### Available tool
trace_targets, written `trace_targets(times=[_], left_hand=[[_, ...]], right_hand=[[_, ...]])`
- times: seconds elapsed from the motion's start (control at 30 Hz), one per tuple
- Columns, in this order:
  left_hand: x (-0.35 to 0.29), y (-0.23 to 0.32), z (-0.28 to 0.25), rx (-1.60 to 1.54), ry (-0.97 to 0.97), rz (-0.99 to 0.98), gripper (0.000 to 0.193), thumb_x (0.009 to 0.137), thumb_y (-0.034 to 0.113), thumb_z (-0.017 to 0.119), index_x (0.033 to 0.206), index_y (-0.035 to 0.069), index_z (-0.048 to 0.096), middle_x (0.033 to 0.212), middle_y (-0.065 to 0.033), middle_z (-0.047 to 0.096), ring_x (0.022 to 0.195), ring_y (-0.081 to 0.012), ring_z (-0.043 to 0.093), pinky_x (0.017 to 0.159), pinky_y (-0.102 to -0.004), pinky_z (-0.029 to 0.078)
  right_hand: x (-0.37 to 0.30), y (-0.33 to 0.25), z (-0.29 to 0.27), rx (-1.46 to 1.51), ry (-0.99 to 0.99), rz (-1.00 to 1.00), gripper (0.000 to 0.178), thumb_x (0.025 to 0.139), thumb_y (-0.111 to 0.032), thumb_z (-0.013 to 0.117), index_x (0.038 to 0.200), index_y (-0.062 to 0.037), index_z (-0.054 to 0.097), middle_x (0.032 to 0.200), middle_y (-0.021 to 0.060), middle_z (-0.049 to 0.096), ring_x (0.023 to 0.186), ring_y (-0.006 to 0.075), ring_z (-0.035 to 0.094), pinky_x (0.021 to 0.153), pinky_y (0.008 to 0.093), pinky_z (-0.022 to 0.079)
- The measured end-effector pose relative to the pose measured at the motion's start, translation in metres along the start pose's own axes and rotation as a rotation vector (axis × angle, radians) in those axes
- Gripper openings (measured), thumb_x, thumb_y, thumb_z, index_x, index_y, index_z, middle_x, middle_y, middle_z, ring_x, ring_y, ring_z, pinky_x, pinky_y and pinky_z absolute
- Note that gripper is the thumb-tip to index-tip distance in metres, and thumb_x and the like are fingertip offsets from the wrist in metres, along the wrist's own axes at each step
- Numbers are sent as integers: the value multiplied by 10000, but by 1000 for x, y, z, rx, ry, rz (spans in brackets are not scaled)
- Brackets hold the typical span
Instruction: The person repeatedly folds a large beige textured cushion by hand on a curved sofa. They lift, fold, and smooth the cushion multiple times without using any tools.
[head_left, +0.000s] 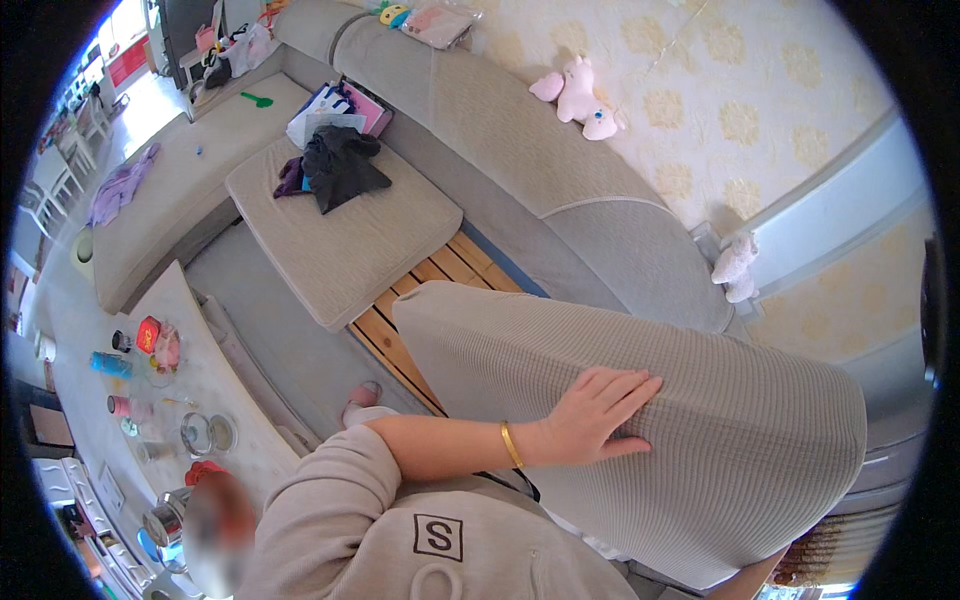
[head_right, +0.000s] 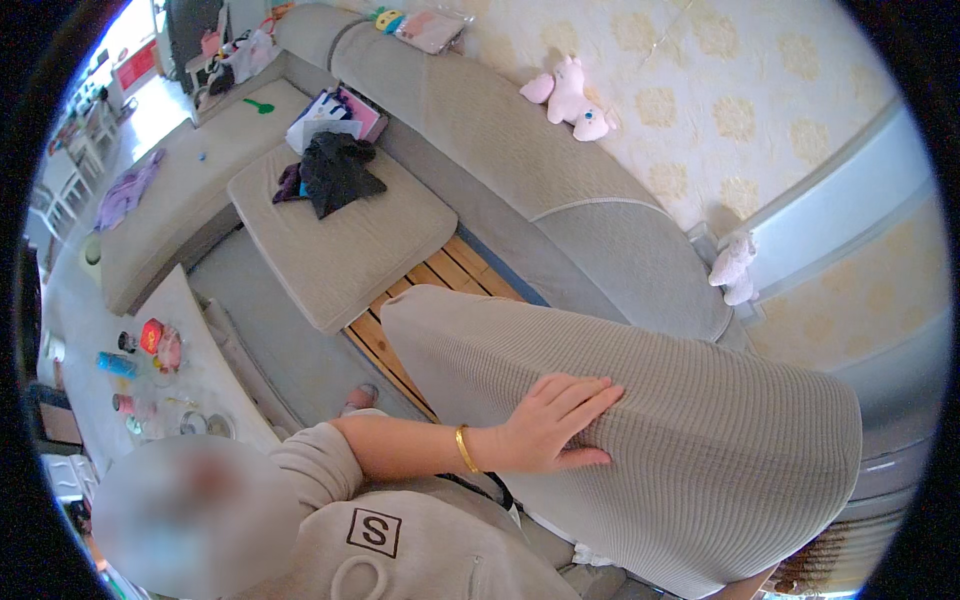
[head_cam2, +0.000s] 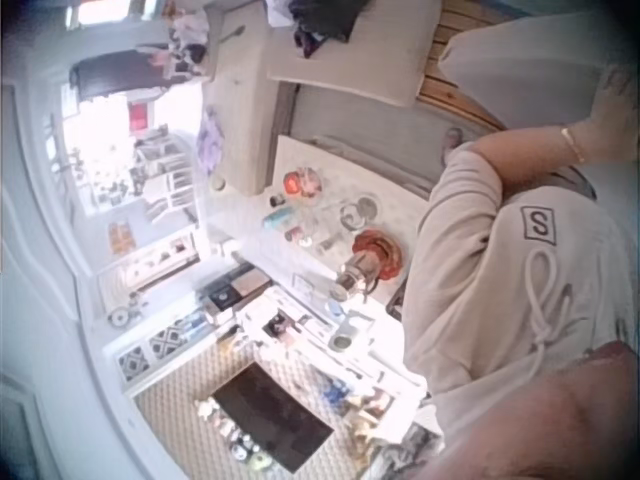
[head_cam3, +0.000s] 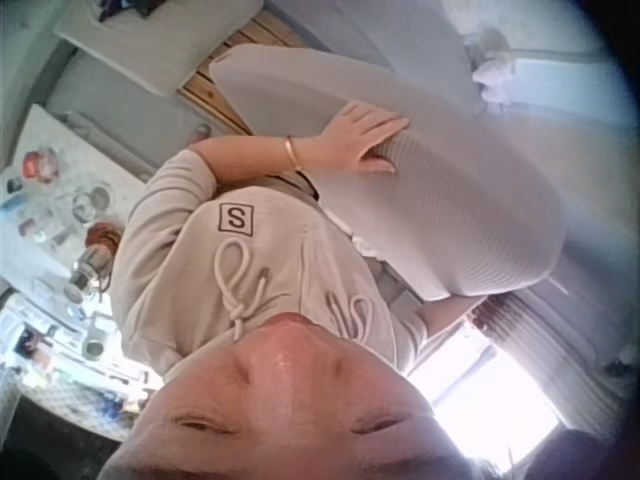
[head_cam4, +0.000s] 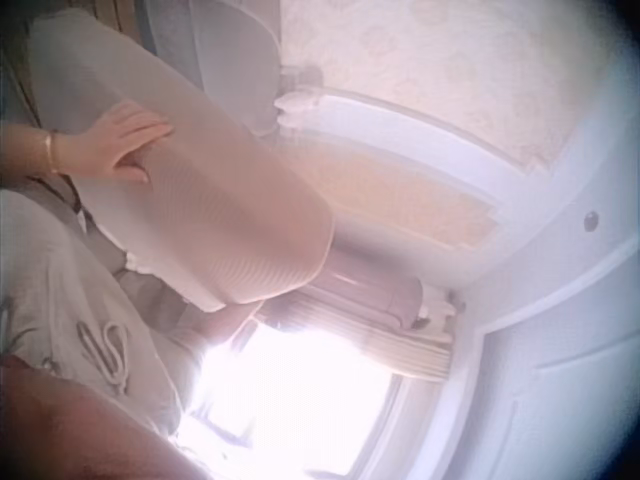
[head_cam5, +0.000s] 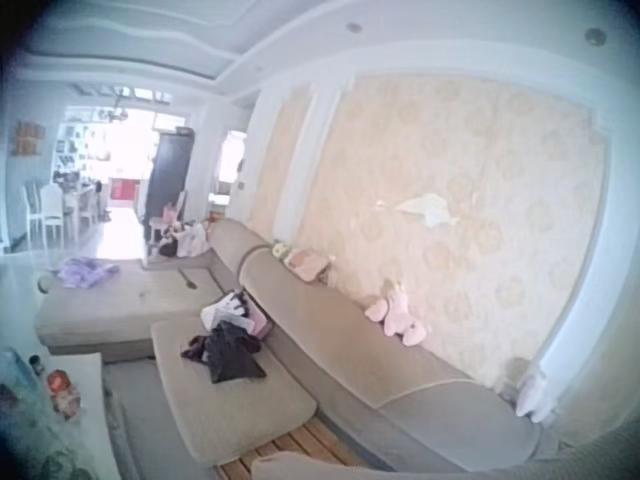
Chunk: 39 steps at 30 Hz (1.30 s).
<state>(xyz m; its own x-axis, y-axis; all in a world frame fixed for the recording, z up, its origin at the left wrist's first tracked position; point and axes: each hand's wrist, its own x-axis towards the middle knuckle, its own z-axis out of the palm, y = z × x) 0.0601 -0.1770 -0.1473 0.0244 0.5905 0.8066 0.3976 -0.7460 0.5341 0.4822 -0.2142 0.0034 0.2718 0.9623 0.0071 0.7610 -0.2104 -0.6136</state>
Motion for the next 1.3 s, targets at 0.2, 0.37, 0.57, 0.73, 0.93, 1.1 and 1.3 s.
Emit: trace_targets(times=[0.2, 0.37, 0.57, 0.73, 0.93, 1.1, 1.3], left_hand=[[2, -2, -2, 13, -8, 10, 733, 752, 421, 701, 1307, 18, 443, 1242, -135, 503, 1062, -286, 505, 902, -397, 384], [-5, -23, -13, -16, -112, -40, 637, 817, 399, 636, 1301, 26, 454, 1274, -149, 511, 1135, -296, 505, 937, -393, 383], [-41, -86, -35, -176, -189, -333, 420, 912, 249, 490, 1265, 21, 504, 1329, -147, 497, 1211, -305, 479, 1007, -388, 359], [-91, -147, -45, -80, -63, -493, 348, 919, 205, 472, 1179, 0, 577, 1252, -153, 559, 1159, -304, 525, 992, -362, 390], [-125, -189, -54, -55, -49, -744, 371, 951, 279, 434, 1158, 16, 595, 1204, -143, 592, 1131, -303, 543, 958, -352, 409], [-153, -215, -70, 18, -67, -963, 380, 945, 334, 452, 1140, 51, 615, 1163, -135, 614, 1092, -302, 565, 936, -345, 423], [-170, -210, -82, 157, -186, -884, 332, 915, 329, 507, 1096, 87, 646, 1053, -113, 656, 992, -298, 605, 877, -361, 449]], right_hand=[[-9, 3, -8, 16, -2, -8, 517, 920, -425, 483, 1134, 39, 567, 949, 104, 614, 838, 172, 578, 747, 304, 455], [-19, 4, -13, 18, -3, -7, 517, 917, -422, 492, 1136, 41, 565, 946, 105, 614, 834, 170, 580, 740, 302, 458], [-30, 5, -16, 22, 1, 0, 517, 913, -418, 503, 1138, 43, 564, 942, 107, 614, 830, 167, 583, 731, 299, 462], [-36, 4, -19, 11, 4, 0, 517, 910, -415, 512, 1140, 46, 562, 939, 109, 615, 827, 165, 586, 724, 296, 465], [-44, 0, -23, 2, -4, -10, 517, 907, -411, 523, 1142, 48, 561, 935, 110, 615, 823, 162, 589, 715, 293, 468], [-53, 0, -28, 2, -2, -15, 518, 904, -408, 532, 1144, 50, 559, 931, 112, 615, 820, 160, 592, 708, 291, 471], [-73, -2, -36, 21, 16, -10, 519, 901, -404, 543, 1146, 53, 558, 927, 114, 616, 816, 158, 595, 700, 288, 475]])
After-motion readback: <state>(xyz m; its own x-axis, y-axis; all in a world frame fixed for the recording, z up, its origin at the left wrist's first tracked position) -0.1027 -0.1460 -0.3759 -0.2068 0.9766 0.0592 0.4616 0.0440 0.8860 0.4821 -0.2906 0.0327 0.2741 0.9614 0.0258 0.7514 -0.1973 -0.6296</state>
